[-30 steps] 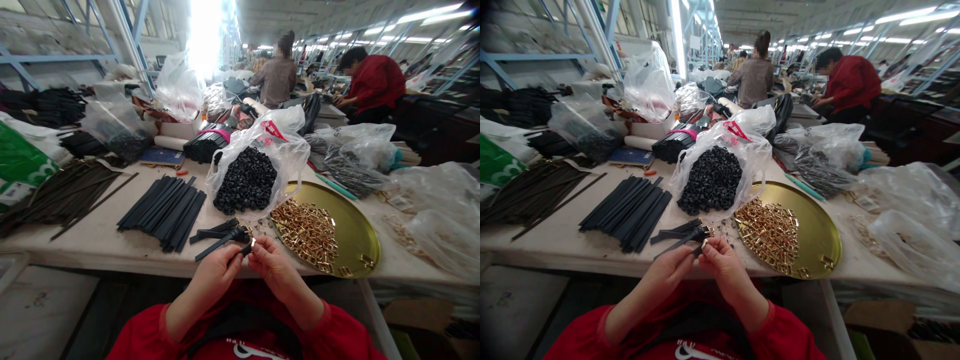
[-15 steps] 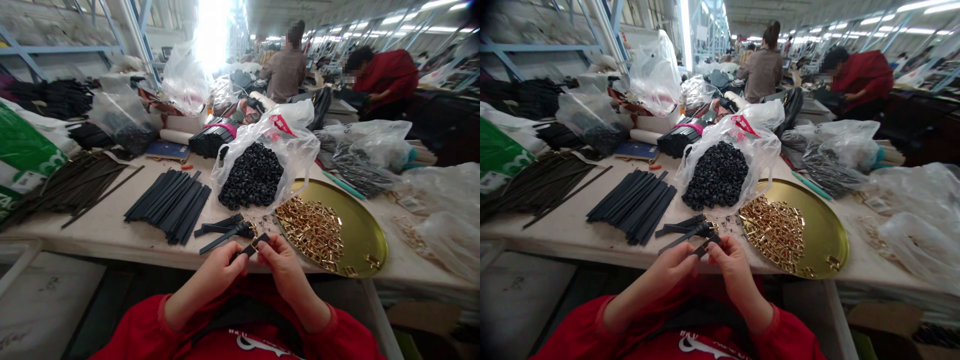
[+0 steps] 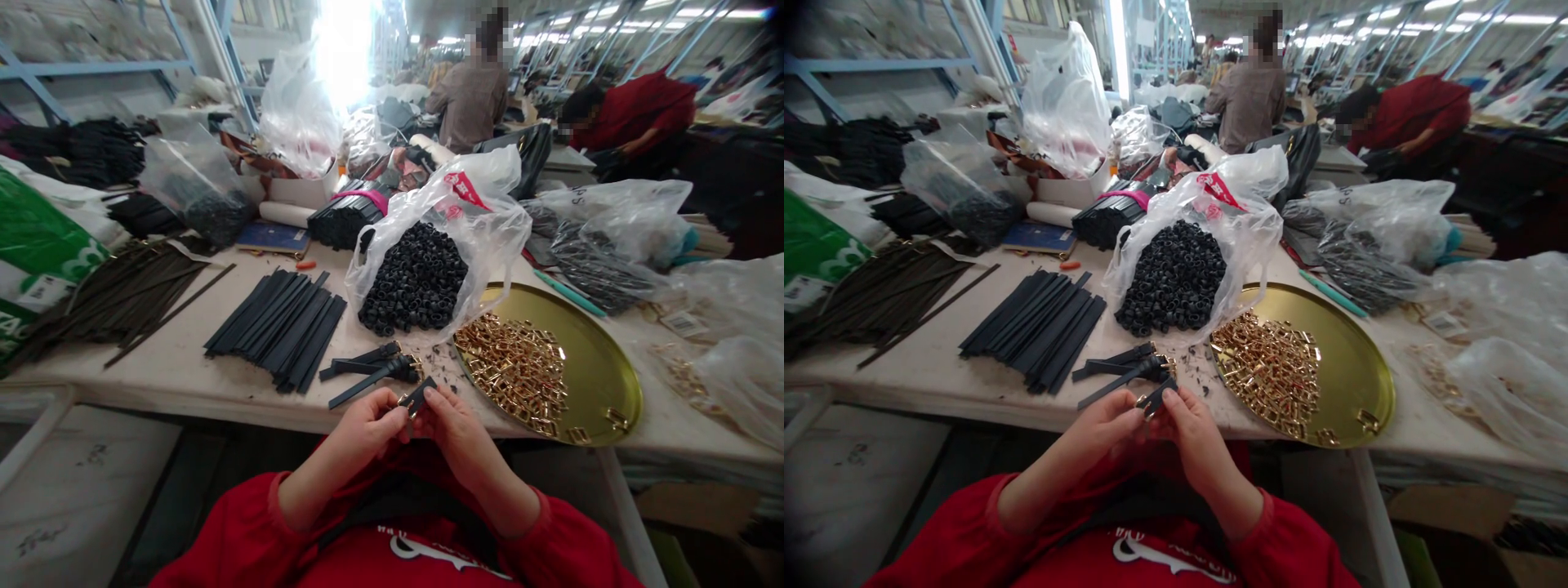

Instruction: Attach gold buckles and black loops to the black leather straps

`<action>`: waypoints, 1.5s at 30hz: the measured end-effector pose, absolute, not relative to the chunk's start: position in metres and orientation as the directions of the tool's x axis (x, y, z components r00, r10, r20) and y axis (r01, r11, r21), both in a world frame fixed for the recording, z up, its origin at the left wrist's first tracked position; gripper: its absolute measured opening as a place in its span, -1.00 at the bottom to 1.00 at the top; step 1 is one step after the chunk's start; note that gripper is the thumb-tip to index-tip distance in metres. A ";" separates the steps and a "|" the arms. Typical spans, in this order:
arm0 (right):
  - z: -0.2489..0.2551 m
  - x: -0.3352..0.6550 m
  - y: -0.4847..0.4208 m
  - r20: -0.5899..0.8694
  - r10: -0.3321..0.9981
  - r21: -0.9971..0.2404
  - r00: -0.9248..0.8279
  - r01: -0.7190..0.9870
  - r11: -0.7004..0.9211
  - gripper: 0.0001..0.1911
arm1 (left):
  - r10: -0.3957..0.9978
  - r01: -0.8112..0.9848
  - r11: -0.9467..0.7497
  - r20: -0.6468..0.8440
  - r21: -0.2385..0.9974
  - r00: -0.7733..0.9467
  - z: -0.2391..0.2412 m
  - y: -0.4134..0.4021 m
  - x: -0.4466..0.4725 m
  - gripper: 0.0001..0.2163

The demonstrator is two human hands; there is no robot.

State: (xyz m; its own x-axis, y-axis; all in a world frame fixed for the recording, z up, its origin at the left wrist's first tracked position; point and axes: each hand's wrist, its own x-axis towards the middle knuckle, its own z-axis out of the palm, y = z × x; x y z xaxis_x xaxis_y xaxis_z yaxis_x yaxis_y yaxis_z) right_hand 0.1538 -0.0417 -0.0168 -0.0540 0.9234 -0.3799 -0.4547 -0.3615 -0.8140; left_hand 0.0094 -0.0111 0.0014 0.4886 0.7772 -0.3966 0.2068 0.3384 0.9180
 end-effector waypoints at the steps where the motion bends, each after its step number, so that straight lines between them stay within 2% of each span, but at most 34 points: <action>1: -0.018 0.154 -0.041 -0.385 0.920 -0.810 -0.070 -0.452 -0.373 -0.71 | 0.772 0.204 0.348 -0.403 0.915 0.492 0.000 -0.011 0.010 -0.82; 5: -0.017 0.154 -0.042 -0.310 0.951 -0.910 0.000 -0.288 -0.297 -0.72 | 0.763 0.215 0.366 -0.424 0.905 0.487 -0.003 -0.008 0.010 -0.82; 8: -0.015 0.157 -0.044 -0.072 0.992 -0.997 0.102 0.016 -0.074 -0.76 | 0.748 0.251 0.386 -0.461 0.888 0.477 -0.003 -0.008 0.009 -0.83; 10: -0.015 0.160 -0.045 0.113 0.990 -0.974 0.079 0.207 0.095 -0.84 | 0.765 0.262 0.349 -0.435 0.900 0.475 -0.001 -0.010 0.009 -0.83; 12: -0.016 0.161 -0.045 0.183 0.982 -0.945 0.047 0.283 0.162 -0.92 | 0.802 0.273 0.268 -0.371 0.924 0.468 0.003 -0.012 0.009 -0.81; 14: -0.016 0.161 -0.044 0.105 0.993 -0.969 0.059 0.232 0.088 -0.92 | 0.818 0.285 0.218 -0.334 0.933 0.469 0.008 -0.014 0.008 -0.79; 17: -0.011 0.159 -0.040 -0.068 0.997 -0.996 0.022 0.050 -0.069 -0.85 | 0.801 0.292 0.249 -0.366 0.923 0.474 0.010 -0.012 0.007 -0.72; 19: -0.006 0.161 -0.034 -0.096 0.994 -0.995 -0.054 -0.009 -0.097 -0.81 | 0.808 0.257 0.274 -0.367 0.927 0.461 0.007 -0.008 0.006 -0.72; 23: -0.003 0.178 -0.004 -0.112 0.953 -0.994 -0.281 0.035 -0.106 -0.70 | 0.847 0.098 0.237 -0.255 0.967 0.467 -0.003 0.004 0.005 -0.73; 24: -0.006 0.184 0.009 -0.106 0.953 -0.993 -0.284 0.083 -0.085 -0.66 | 0.853 0.081 0.221 -0.233 0.972 0.467 -0.005 0.008 0.005 -0.72; 25: -0.010 0.188 0.022 -0.077 0.976 -0.985 -0.202 0.165 -0.044 -0.65 | 0.862 0.080 0.213 -0.226 0.974 0.454 -0.007 0.012 0.006 -0.73; 27: -0.021 0.192 0.051 0.047 0.999 -0.893 -0.024 0.448 0.053 -0.75 | 0.882 0.091 0.246 -0.262 0.965 0.391 -0.008 0.019 0.007 -0.73; 29: -0.033 0.189 0.074 0.121 0.992 -0.701 0.026 0.710 0.067 -0.84 | 0.887 0.085 0.319 -0.329 0.944 0.323 -0.009 0.025 0.007 -0.68; 32: -0.047 0.179 0.094 0.116 0.991 -0.443 0.063 0.896 -0.005 -0.85 | 0.875 0.067 0.386 -0.389 0.920 0.289 -0.010 0.030 0.005 -0.65; 34: -0.052 0.174 0.098 0.117 0.990 -0.387 0.080 0.922 -0.028 -0.87 | 0.870 0.062 0.403 -0.403 0.913 0.285 -0.011 0.031 0.003 -0.68; 38: -0.053 0.175 0.098 0.126 0.992 -0.402 0.027 0.915 0.026 -0.87 | 0.862 0.061 0.422 -0.421 0.905 0.282 -0.010 0.028 0.003 -0.77; 41: -0.050 0.181 0.092 0.151 0.988 -0.434 0.019 0.900 0.049 -0.79 | 0.856 0.052 0.438 -0.434 0.897 0.280 -0.008 0.026 0.006 -0.82; 43: -0.047 0.186 0.083 0.161 0.985 -0.551 0.069 0.834 0.032 -0.74 | 0.855 0.045 0.447 -0.442 0.893 0.271 -0.007 0.024 0.007 -0.83; 45: -0.042 0.190 0.069 0.077 0.990 -0.765 0.115 0.644 -0.016 -0.77 | 0.852 0.037 0.453 -0.445 0.891 0.277 -0.006 0.023 0.008 -0.83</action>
